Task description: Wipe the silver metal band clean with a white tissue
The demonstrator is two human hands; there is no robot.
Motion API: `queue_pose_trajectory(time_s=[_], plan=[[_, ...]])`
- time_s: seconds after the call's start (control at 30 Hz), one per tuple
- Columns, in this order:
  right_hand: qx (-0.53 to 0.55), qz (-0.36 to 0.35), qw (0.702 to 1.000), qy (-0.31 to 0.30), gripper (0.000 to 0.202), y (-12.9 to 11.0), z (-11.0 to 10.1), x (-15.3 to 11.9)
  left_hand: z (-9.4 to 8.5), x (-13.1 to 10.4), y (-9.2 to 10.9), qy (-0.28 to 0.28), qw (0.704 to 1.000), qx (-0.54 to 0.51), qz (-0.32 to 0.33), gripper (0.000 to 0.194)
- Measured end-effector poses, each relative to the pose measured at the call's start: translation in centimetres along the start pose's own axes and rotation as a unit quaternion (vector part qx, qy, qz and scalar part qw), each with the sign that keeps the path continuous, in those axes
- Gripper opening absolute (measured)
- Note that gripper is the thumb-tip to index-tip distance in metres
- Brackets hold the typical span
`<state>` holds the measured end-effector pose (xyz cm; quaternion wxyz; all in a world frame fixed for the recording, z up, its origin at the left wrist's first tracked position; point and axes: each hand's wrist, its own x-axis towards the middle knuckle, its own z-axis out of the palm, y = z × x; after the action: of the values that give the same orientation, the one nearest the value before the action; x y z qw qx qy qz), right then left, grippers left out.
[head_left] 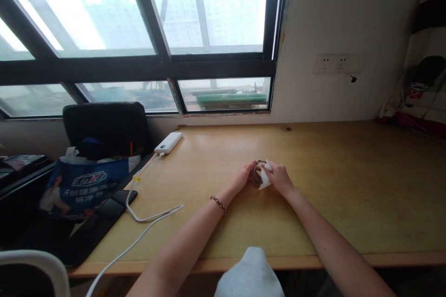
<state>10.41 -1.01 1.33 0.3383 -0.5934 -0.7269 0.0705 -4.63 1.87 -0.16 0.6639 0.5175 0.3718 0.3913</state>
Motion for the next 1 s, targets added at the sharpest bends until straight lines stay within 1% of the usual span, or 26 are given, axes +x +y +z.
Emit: queue_pose_trajectory(time_s=[0.07, 0.13, 0.2, 0.27, 0.33, 0.4, 0.53, 0.63, 0.7, 0.77, 0.83, 0.87, 0.9, 0.93, 1.0], plan=[[-0.021, -0.016, 0.999, -0.025, 0.029, 0.2, -0.1, 0.0, 0.1, -0.1, 0.1, -0.014, 1.000, 0.015, -0.003, 0.055], [-0.043, -0.041, 0.998, -0.037, 0.026, 0.2, -0.4, 0.0, 0.3, -0.1, 0.2, -0.020, 1.000, 0.021, 0.009, 0.051], [-0.062, -0.077, 0.994, -0.046, 0.024, 0.0, -0.8, -0.1, 0.4, -0.1, 0.4, -0.019, 0.999, 0.020, 0.019, 0.046], [-0.074, -0.104, 0.990, -0.059, 0.024, -0.2, -1.1, -0.2, 0.5, 0.0, 0.5, -0.016, 1.000, 0.012, 0.016, 0.041], [-0.073, -0.113, 0.988, -0.072, 0.024, -0.4, -1.3, -0.2, 0.5, -0.1, 0.5, -0.012, 1.000, 0.009, 0.014, 0.039], [-0.061, -0.104, 0.990, -0.076, 0.024, -0.5, -1.3, -0.2, 0.6, -0.2, 0.5, -0.001, 0.999, 0.028, 0.030, 0.039], [-0.010, -0.044, 0.998, -0.053, 0.031, -0.4, -0.8, 0.0, 0.8, -0.8, 0.7, 0.018, 0.990, 0.110, 0.085, 0.044], [0.033, 0.024, 0.999, -0.017, 0.035, -0.1, -0.2, 0.2, 0.8, -1.2, 0.8, 0.024, 0.980, 0.152, 0.129, 0.045], [0.069, 0.083, 0.994, -0.002, 0.035, 0.1, 0.2, 0.4, 0.9, -1.3, 0.8, 0.026, 0.974, 0.167, 0.151, 0.043], [0.132, 0.168, 0.977, -0.006, 0.033, 0.3, 0.8, 0.5, 1.1, -1.5, 1.0, 0.022, 0.971, 0.164, 0.170, 0.039], [0.222, 0.248, 0.943, -0.026, 0.031, 0.6, 1.2, 0.6, 1.3, -1.8, 1.4, 0.006, 0.974, 0.135, 0.182, 0.038], [0.256, 0.274, 0.926, -0.035, 0.029, 0.7, 1.3, 0.6, 1.4, -1.9, 1.6, -0.005, 0.976, 0.114, 0.183, 0.039], [0.270, 0.290, 0.918, -0.037, 0.028, 0.7, 1.4, 0.6, 1.6, -2.0, 1.8, -0.016, 0.979, 0.093, 0.181, 0.041], [0.259, 0.292, 0.920, -0.031, 0.026, 0.8, 1.4, 0.5, 1.7, -2.0, 1.9, -0.025, 0.981, 0.075, 0.177, 0.042], [0.170, 0.256, 0.952, 0.000, 0.023, 0.8, 1.1, 0.4, 2.0, -2.0, 2.0, -0.032, 0.984, 0.053, 0.166, 0.041]])
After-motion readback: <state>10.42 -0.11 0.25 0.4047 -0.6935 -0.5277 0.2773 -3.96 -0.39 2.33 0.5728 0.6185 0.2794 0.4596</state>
